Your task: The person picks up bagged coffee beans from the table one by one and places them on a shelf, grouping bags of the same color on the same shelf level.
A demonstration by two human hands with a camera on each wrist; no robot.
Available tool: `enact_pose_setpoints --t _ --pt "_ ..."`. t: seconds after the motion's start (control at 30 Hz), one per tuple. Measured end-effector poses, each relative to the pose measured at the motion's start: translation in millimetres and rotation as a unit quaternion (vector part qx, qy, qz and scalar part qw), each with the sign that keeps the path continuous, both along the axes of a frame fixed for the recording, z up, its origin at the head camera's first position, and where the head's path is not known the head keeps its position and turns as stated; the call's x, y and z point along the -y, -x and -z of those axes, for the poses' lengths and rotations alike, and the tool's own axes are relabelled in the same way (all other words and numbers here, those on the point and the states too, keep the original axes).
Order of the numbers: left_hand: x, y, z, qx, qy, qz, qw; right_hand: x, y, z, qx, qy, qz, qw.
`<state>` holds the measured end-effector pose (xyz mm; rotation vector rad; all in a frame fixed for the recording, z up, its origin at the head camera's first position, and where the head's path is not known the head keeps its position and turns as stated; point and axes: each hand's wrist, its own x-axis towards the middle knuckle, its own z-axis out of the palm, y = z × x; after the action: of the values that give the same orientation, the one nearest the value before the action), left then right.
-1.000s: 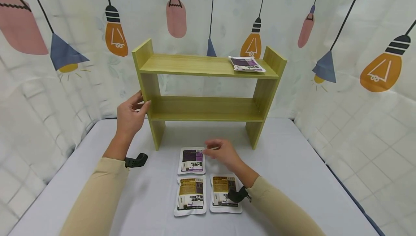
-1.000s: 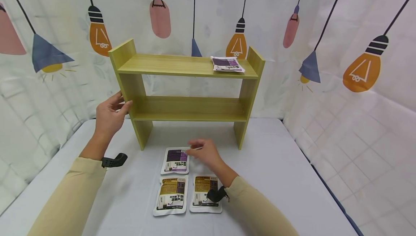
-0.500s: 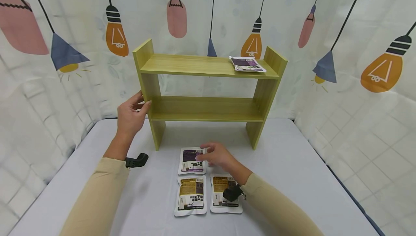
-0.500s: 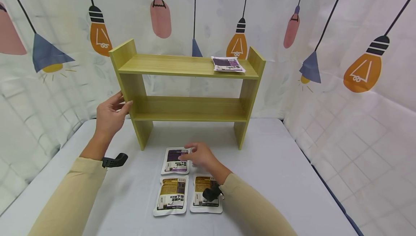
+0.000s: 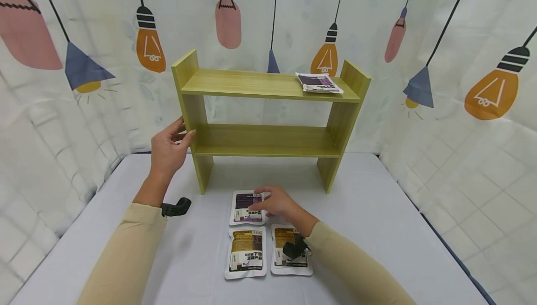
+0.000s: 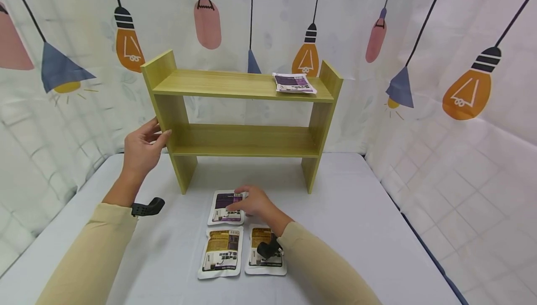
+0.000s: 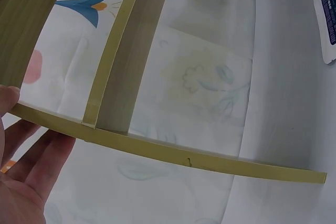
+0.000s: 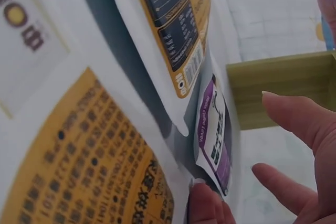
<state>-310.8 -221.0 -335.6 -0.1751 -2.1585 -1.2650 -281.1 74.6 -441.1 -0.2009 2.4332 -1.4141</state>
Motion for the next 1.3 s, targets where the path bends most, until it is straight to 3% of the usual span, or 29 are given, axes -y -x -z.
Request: enact_pose_setpoints --t 0.2,0.83,1.3 --pt "-0.4 1.0 -0.2 0.004 0.0 0.003 1.0 2.5 0.5 0.3 0.006 -0.007 0.011 1.0" --pt "-0.8 0.8 2.0 0.01 0.006 -0.014 0.9998 14.2 5.8 7.6 -0.054 -0.076 0.023 0.995" --pt "-0.9 1.3 1.7 0.008 0.006 -0.015 0.9998 21.7 4.1 12.1 -0.07 -0.09 0.036 0.993"
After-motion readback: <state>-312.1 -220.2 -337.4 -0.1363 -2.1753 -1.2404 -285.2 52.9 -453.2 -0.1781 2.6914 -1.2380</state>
